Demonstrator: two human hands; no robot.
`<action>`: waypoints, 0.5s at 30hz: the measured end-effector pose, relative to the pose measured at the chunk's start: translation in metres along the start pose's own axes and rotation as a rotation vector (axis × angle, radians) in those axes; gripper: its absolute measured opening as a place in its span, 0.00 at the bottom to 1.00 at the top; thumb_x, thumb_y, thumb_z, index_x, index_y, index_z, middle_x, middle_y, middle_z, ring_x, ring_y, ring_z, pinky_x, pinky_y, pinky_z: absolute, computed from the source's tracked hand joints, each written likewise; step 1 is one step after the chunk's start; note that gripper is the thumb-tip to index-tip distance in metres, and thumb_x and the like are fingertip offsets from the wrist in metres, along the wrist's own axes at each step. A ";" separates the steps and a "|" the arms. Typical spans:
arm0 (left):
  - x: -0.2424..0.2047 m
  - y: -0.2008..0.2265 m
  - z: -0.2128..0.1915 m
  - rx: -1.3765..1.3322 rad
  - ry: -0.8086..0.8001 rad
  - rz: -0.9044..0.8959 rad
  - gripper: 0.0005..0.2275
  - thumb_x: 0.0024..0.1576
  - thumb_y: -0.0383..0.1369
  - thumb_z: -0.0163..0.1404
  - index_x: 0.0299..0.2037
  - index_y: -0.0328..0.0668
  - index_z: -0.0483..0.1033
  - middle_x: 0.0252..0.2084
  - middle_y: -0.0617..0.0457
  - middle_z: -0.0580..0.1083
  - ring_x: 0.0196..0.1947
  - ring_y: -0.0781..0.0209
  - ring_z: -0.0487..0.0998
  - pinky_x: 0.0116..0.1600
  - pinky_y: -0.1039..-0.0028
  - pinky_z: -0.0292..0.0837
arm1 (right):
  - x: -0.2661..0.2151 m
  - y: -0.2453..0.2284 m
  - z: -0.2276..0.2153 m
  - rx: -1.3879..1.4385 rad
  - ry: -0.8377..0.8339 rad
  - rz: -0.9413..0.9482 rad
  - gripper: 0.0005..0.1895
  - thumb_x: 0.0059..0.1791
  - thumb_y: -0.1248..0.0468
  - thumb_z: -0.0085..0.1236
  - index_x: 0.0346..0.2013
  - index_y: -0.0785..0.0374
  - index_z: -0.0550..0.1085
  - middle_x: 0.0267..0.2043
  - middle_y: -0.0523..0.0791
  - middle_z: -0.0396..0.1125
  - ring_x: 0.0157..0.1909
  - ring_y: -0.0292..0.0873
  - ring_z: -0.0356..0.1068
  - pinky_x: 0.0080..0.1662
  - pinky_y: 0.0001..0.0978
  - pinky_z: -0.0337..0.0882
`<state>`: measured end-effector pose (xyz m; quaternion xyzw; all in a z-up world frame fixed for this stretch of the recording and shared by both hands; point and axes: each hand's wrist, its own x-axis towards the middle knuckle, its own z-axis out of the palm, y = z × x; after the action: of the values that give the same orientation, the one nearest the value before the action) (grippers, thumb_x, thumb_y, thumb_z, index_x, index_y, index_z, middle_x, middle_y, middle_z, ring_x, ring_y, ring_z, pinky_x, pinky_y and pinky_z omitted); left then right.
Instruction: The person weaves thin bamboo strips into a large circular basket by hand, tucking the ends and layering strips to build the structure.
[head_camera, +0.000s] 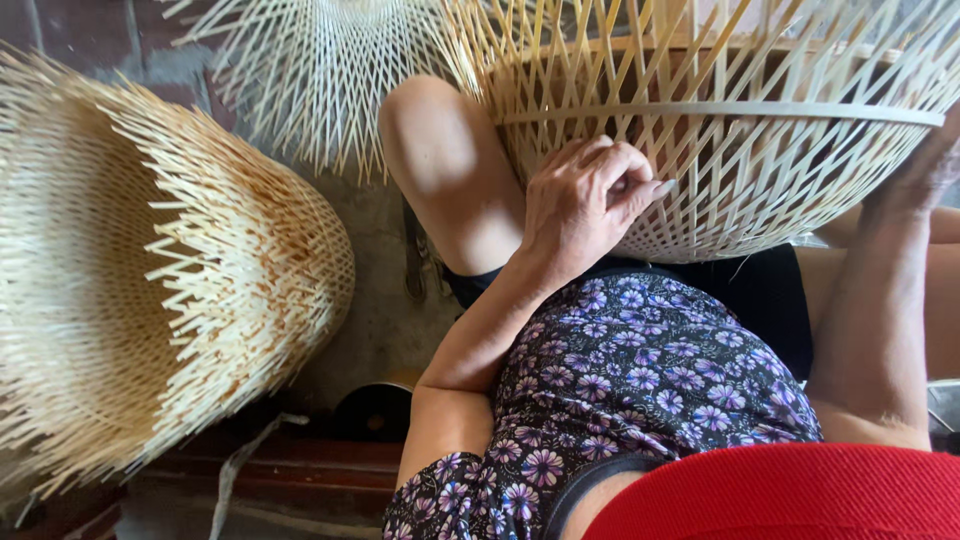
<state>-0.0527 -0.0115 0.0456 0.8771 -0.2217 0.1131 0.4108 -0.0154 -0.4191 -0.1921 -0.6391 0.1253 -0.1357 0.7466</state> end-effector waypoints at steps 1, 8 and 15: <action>0.002 0.000 0.001 -0.019 0.014 -0.006 0.10 0.57 0.36 0.63 0.35 0.50 0.72 0.31 0.62 0.73 0.34 0.65 0.76 0.44 0.70 0.73 | -0.004 0.000 -0.002 0.002 0.011 -0.008 0.09 0.63 0.60 0.53 0.54 0.61 0.73 0.52 0.44 0.70 0.52 0.38 0.70 0.57 0.34 0.69; 0.025 -0.013 0.005 0.004 0.174 0.101 0.08 0.64 0.33 0.58 0.49 0.49 0.75 0.43 0.58 0.73 0.41 0.68 0.76 0.45 0.79 0.76 | -0.027 -0.029 -0.010 -0.029 0.079 -0.048 0.07 0.63 0.61 0.54 0.53 0.60 0.74 0.51 0.43 0.70 0.51 0.38 0.70 0.56 0.34 0.69; 0.079 -0.017 0.041 0.255 0.090 0.211 0.17 0.60 0.38 0.60 0.58 0.50 0.75 0.47 0.56 0.69 0.46 0.62 0.69 0.52 0.74 0.70 | -0.051 -0.128 0.063 -0.431 -0.044 -0.453 0.06 0.63 0.62 0.55 0.51 0.60 0.74 0.50 0.42 0.70 0.50 0.37 0.70 0.55 0.33 0.69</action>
<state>0.0252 -0.0573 0.0382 0.8881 -0.2779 0.2218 0.2915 -0.0461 -0.3613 -0.0550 -0.7970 -0.0106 -0.2549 0.5474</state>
